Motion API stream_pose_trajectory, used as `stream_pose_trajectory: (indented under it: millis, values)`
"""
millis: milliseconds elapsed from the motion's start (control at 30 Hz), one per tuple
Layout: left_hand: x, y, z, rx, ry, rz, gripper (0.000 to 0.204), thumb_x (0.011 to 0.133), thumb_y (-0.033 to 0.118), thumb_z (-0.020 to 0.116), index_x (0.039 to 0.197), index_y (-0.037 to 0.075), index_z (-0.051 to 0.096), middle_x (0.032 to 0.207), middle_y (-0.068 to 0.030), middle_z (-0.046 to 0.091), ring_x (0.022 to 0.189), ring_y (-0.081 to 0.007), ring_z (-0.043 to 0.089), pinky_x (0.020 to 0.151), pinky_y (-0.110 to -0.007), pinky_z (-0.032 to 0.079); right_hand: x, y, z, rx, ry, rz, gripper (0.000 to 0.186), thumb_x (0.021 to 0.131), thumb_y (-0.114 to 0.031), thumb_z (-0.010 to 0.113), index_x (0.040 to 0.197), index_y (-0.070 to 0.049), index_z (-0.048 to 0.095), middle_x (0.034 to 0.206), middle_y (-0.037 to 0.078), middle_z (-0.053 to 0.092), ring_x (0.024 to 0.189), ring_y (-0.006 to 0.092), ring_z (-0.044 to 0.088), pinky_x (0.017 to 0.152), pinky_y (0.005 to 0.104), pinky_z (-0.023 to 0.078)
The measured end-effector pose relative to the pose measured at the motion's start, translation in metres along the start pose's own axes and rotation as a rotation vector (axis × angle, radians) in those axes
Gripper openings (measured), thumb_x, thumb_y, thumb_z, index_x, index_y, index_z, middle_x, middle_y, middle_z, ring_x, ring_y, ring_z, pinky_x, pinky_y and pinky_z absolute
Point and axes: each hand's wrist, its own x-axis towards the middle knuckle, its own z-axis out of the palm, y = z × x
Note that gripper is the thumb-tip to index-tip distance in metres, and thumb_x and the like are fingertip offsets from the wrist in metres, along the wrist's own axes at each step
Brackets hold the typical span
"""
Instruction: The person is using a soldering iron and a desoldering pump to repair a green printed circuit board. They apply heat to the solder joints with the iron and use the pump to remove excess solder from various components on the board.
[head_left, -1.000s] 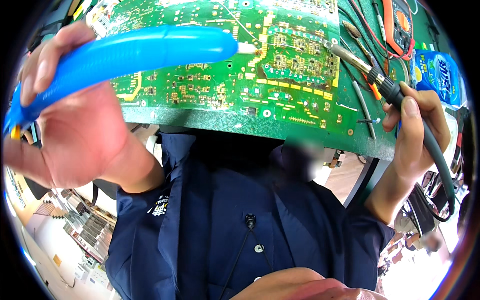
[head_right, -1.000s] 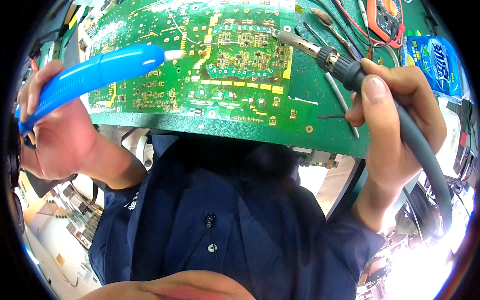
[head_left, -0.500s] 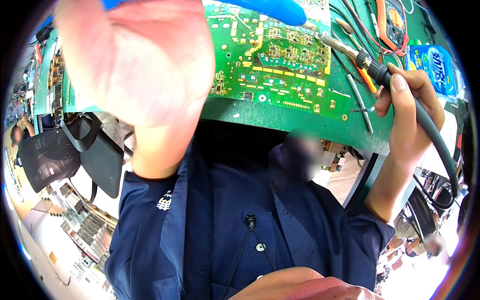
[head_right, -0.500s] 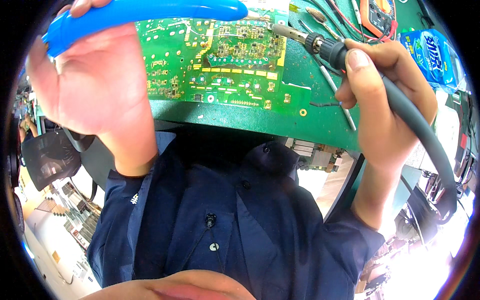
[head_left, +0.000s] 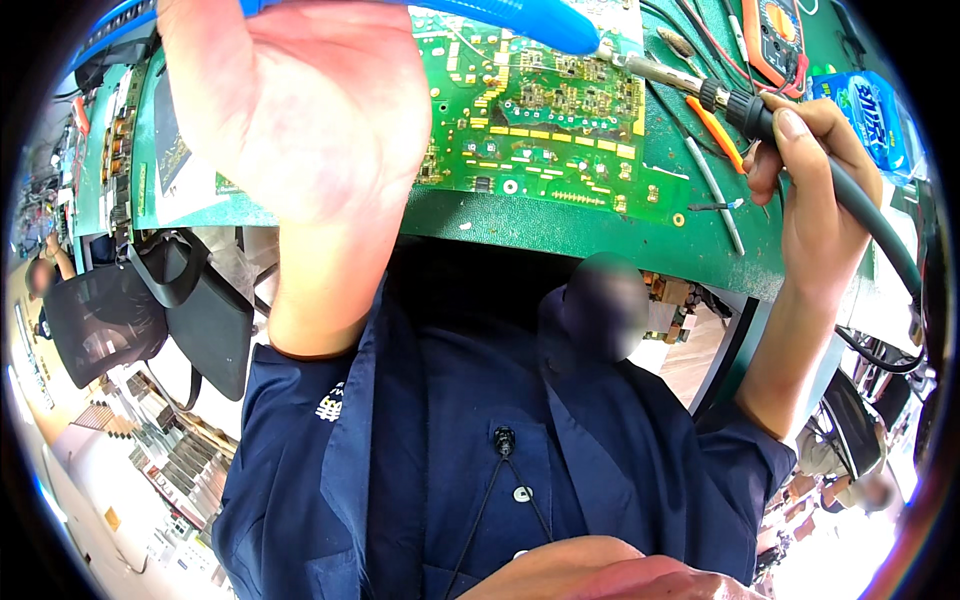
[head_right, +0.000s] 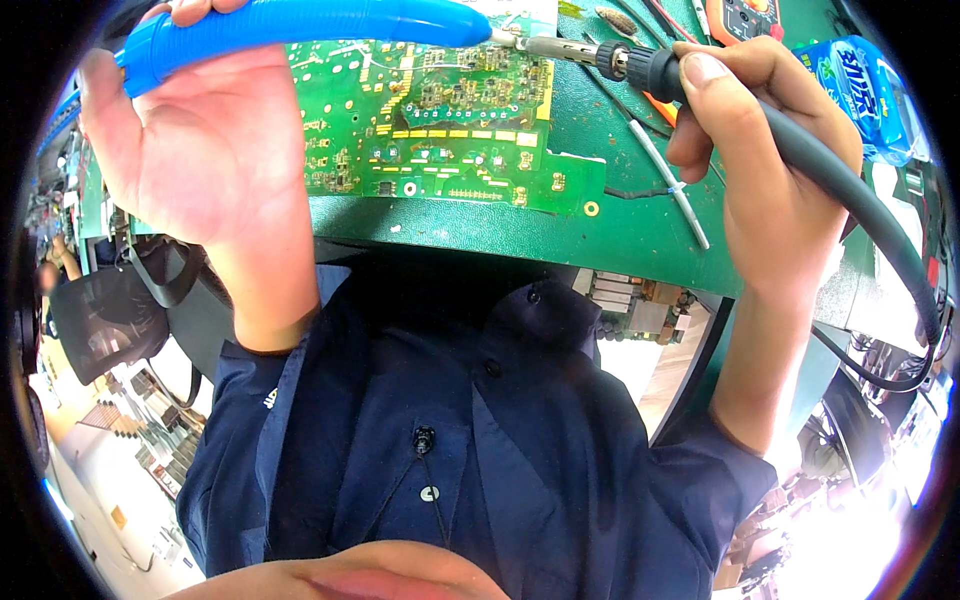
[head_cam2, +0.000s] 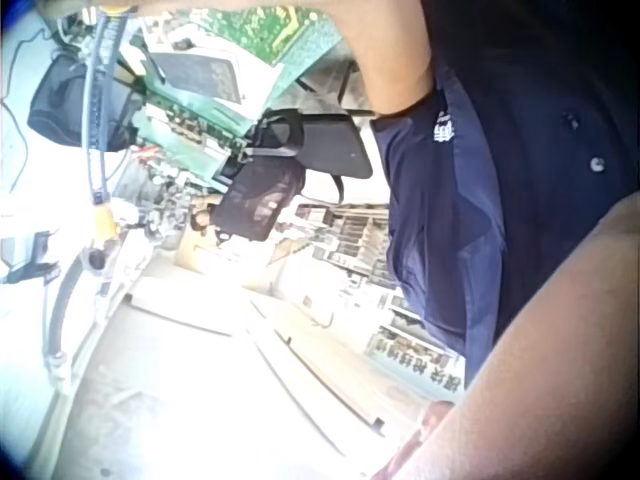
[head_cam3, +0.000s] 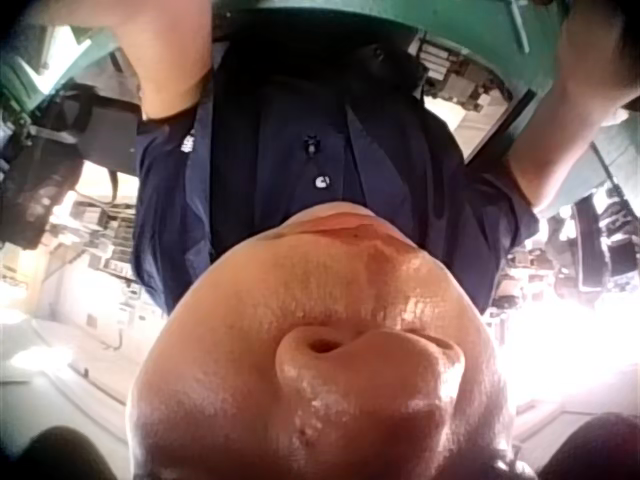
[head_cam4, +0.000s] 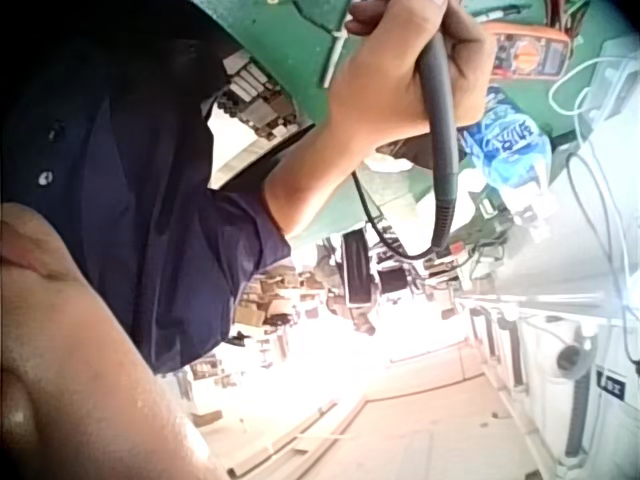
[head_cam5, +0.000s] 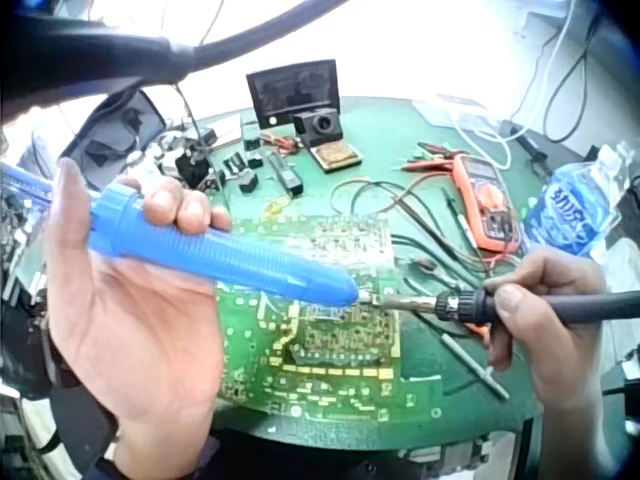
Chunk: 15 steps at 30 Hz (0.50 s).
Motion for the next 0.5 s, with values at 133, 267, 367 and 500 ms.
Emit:
stream_pose_trajectory:
  millis: [133,267,367,500]
  values:
    - [-0.0015,0.0028,0.0042,-0.037,0.02,-0.024,0.034,0.092,0.036,0.039,0.085,0.005,0.05,0.074,-0.0068,0.052,0.074,-0.0183,0.049,0.076,-0.032,0.039,-0.0002,0.0006,-0.001,0.003,-0.02,-0.016,0.016,0.081,-0.01,0.054,0.08,0.006,0.058,0.053,0.007,0.054,0.047,0.0084,0.049,0.046,0.0186,0.037]
    - [-0.0025,0.0009,0.0054,0.016,0.023,0.004,0.034,0.092,0.036,0.039,0.085,0.005,0.05,0.074,-0.0064,0.052,0.074,-0.0184,0.05,0.077,-0.032,0.039,-0.0005,0.0002,-0.0003,0.005,-0.021,-0.036,0.016,0.081,-0.01,0.054,0.081,0.006,0.058,0.054,0.007,0.054,0.047,0.0083,0.049,0.046,0.0183,0.037]
    - [-0.0026,0.0004,0.006,0.028,0.037,0.006,0.034,0.092,0.036,0.039,0.085,0.005,0.05,0.073,-0.0062,0.052,0.074,-0.0183,0.05,0.077,-0.032,0.039,-0.0003,0.0013,-0.0013,0.002,-0.028,-0.043,0.016,0.081,-0.01,0.054,0.081,0.006,0.058,0.054,0.007,0.054,0.047,0.0083,0.049,0.046,0.0181,0.037]
    - [-0.0012,0.0037,0.0071,0.021,0.047,-0.035,0.034,0.092,0.037,0.039,0.084,0.006,0.05,0.072,-0.006,0.051,0.073,-0.0182,0.05,0.076,-0.032,0.039,-0.0006,0.0003,-0.001,0.006,-0.029,-0.023,0.016,0.081,-0.01,0.054,0.081,0.006,0.058,0.054,0.007,0.054,0.047,0.0084,0.049,0.046,0.0181,0.038]
